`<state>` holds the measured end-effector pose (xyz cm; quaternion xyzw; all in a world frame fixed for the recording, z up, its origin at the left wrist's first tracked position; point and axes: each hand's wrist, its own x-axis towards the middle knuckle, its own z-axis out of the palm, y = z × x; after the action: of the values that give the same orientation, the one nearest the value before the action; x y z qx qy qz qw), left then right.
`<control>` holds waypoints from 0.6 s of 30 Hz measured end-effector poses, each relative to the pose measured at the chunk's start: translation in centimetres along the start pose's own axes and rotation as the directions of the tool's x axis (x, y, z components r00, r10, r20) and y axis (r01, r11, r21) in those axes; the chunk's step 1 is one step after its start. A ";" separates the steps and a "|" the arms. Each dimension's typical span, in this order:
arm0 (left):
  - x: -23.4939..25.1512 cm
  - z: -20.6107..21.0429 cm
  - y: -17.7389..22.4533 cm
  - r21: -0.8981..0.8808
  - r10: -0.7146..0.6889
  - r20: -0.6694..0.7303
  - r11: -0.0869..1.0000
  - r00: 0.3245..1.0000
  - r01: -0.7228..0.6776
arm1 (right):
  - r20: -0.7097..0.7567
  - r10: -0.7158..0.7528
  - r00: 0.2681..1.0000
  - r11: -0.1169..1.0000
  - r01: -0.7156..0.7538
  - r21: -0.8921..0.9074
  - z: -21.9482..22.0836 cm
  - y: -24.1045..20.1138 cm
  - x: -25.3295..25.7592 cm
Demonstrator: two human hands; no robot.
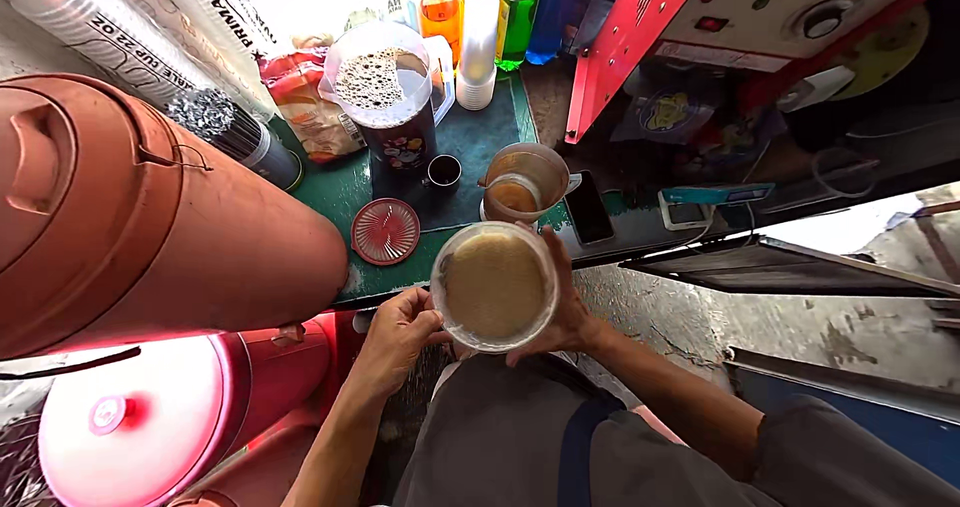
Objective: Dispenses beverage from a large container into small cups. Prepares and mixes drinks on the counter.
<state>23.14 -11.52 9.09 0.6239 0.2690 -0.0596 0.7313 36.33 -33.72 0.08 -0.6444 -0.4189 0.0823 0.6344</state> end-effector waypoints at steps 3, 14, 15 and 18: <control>0.6 2.3 1.8 0.158 0.068 0.112 0.984 0.991 -0.086 | -0.049 0.080 0.996 0.996 -0.082 -0.045 -3.3 -2.1 -1.0; 3.5 13.5 0.9 0.043 0.283 0.478 0.938 0.832 -0.344 | -0.493 0.114 0.863 0.868 -0.328 -0.372 -11.9 -8.5 -8.8; 3.6 14.1 0.4 0.001 0.324 0.507 0.926 0.799 -0.377 | -0.519 0.131 0.844 0.869 -0.350 -0.350 -12.4 -8.6 -8.6; 4.6 14.8 -0.3 -0.047 0.402 0.573 0.886 0.714 -0.461 | -0.555 0.161 0.816 0.882 -0.371 -0.290 -13.9 -8.3 -7.6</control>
<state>31.61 -24.39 7.86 0.6580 -0.1178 -0.0833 0.7391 36.71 -50.31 6.69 -0.8074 -0.1451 -0.0873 0.5652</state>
